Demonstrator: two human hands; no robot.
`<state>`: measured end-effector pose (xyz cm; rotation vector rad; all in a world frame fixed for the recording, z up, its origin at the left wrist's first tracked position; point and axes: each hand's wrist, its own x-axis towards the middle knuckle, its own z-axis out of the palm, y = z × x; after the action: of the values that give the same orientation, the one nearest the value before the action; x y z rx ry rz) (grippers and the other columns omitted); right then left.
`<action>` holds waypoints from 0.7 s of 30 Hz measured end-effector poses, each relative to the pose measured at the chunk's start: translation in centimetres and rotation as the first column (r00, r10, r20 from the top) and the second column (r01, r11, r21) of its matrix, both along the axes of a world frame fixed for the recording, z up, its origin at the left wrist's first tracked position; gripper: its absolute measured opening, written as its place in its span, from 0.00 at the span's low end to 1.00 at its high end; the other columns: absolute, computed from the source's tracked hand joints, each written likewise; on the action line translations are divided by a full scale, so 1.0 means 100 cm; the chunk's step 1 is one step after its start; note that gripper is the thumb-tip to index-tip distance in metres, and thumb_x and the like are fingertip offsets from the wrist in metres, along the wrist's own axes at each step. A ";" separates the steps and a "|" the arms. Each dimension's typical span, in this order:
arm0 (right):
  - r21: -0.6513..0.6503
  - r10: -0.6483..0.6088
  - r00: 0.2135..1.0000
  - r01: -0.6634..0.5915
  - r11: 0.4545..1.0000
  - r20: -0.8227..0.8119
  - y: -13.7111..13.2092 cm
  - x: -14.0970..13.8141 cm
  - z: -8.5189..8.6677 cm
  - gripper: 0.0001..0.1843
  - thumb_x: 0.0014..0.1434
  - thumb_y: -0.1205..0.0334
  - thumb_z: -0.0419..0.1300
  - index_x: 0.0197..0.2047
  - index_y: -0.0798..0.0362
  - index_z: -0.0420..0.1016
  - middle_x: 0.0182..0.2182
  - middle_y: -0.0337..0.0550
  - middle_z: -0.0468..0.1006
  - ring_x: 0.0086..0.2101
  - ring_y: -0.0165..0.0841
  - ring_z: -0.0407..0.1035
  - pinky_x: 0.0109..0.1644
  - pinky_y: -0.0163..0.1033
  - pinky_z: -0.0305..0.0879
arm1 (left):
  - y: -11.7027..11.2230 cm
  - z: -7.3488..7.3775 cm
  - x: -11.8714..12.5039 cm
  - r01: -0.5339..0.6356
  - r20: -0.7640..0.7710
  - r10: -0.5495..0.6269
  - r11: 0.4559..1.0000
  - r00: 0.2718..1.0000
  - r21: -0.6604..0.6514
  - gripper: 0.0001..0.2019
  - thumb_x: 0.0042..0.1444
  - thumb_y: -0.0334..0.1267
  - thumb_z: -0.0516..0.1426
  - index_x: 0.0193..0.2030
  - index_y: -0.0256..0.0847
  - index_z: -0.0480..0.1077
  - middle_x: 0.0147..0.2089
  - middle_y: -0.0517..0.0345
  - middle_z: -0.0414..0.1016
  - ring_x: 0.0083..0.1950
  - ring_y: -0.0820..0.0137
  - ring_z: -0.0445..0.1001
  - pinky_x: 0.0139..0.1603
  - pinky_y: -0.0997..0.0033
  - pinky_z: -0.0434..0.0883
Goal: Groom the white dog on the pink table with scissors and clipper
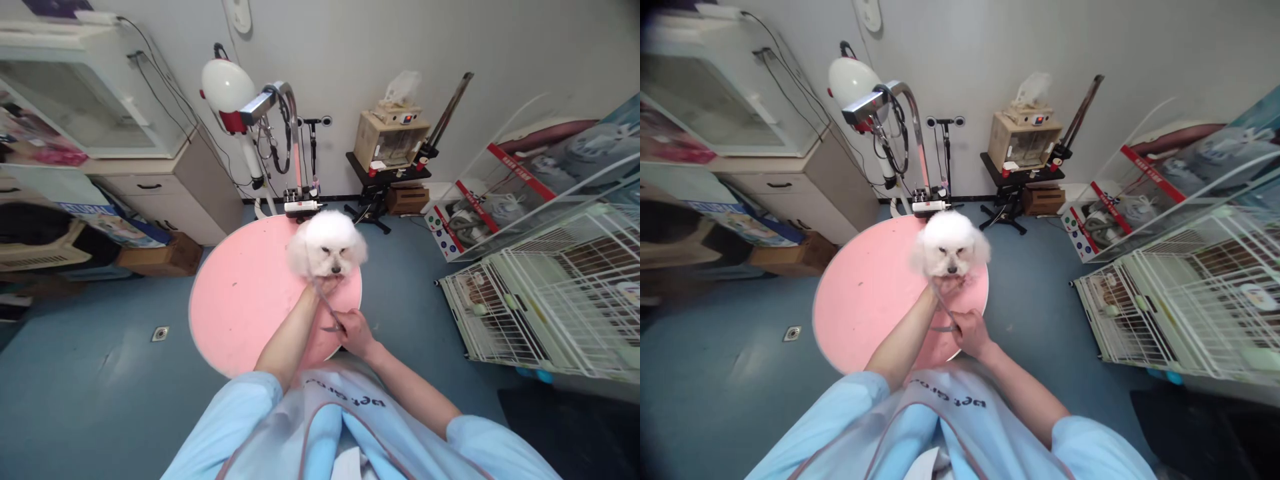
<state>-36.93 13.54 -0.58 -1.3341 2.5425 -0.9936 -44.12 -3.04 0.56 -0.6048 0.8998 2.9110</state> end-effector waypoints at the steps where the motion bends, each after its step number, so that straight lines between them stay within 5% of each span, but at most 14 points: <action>1: 0.001 0.060 0.998 -0.060 0.998 -0.008 0.003 0.001 -0.004 0.13 0.55 0.69 0.50 0.39 0.53 0.74 0.25 0.41 0.76 0.27 0.31 0.67 0.41 0.38 0.56 | -0.003 -0.005 0.000 0.005 -0.019 -0.004 0.999 1.000 0.043 0.12 0.64 0.41 0.50 0.44 0.38 0.71 0.38 0.50 0.75 0.38 0.67 0.71 0.39 0.66 0.69; 3: -0.007 0.109 0.994 -0.109 0.994 -0.002 0.018 0.005 -0.020 0.13 0.55 0.68 0.49 0.39 0.53 0.74 0.25 0.41 0.75 0.28 0.32 0.67 0.44 0.40 0.55 | -0.008 -0.014 -0.002 0.025 -0.015 -0.023 0.988 1.000 0.150 0.09 0.62 0.38 0.53 0.44 0.38 0.71 0.40 0.50 0.75 0.38 0.67 0.71 0.38 0.66 0.70; 6: 0.078 -0.059 0.988 0.048 0.996 0.145 0.049 0.009 -0.053 0.12 0.58 0.64 0.47 0.28 0.53 0.70 0.24 0.41 0.73 0.27 0.31 0.64 0.42 0.40 0.55 | -0.009 -0.022 -0.005 0.054 0.055 -0.062 0.988 0.997 0.148 0.07 0.59 0.35 0.56 0.43 0.36 0.71 0.36 0.52 0.74 0.34 0.69 0.71 0.32 0.70 0.69; 9: 0.261 -0.253 0.916 0.174 0.949 0.311 0.073 0.010 -0.084 0.13 0.58 0.62 0.48 0.25 0.52 0.66 0.22 0.39 0.71 0.26 0.31 0.62 0.38 0.39 0.55 | -0.006 -0.019 -0.008 -0.007 0.029 0.002 0.986 1.000 0.167 0.09 0.56 0.35 0.59 0.44 0.37 0.71 0.35 0.52 0.74 0.36 0.68 0.73 0.34 0.68 0.71; 13: 0.345 -0.299 0.870 0.162 0.924 0.392 0.068 -0.002 -0.102 0.11 0.54 0.63 0.54 0.22 0.51 0.65 0.19 0.39 0.69 0.23 0.31 0.61 0.30 0.36 0.52 | -0.002 -0.010 -0.007 -0.067 -0.025 0.077 0.956 0.997 0.286 0.10 0.56 0.34 0.58 0.45 0.37 0.72 0.41 0.49 0.75 0.42 0.64 0.74 0.40 0.63 0.74; 17: 0.366 -0.319 0.812 0.141 0.920 0.489 0.047 -0.034 -0.090 0.17 0.54 0.59 0.59 0.17 0.52 0.62 0.15 0.41 0.67 0.22 0.32 0.63 0.28 0.37 0.55 | 0.002 0.002 -0.005 -0.136 -0.021 0.157 0.905 0.987 0.403 0.08 0.59 0.37 0.54 0.41 0.37 0.72 0.43 0.47 0.76 0.43 0.63 0.74 0.40 0.62 0.74; 21: 0.251 -0.268 0.704 0.131 0.959 0.657 0.052 -0.071 -0.037 0.16 0.61 0.51 0.52 0.32 0.54 0.71 0.20 0.41 0.72 0.25 0.31 0.69 0.32 0.36 0.65 | 0.009 0.019 -0.010 -0.255 0.084 0.244 0.851 0.966 0.459 0.12 0.63 0.40 0.49 0.39 0.37 0.72 0.42 0.48 0.76 0.42 0.65 0.74 0.40 0.64 0.73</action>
<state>-44.00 18.70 -4.32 -0.4812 2.1298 -1.0037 -45.15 -2.11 2.50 -0.7529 0.0913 3.1607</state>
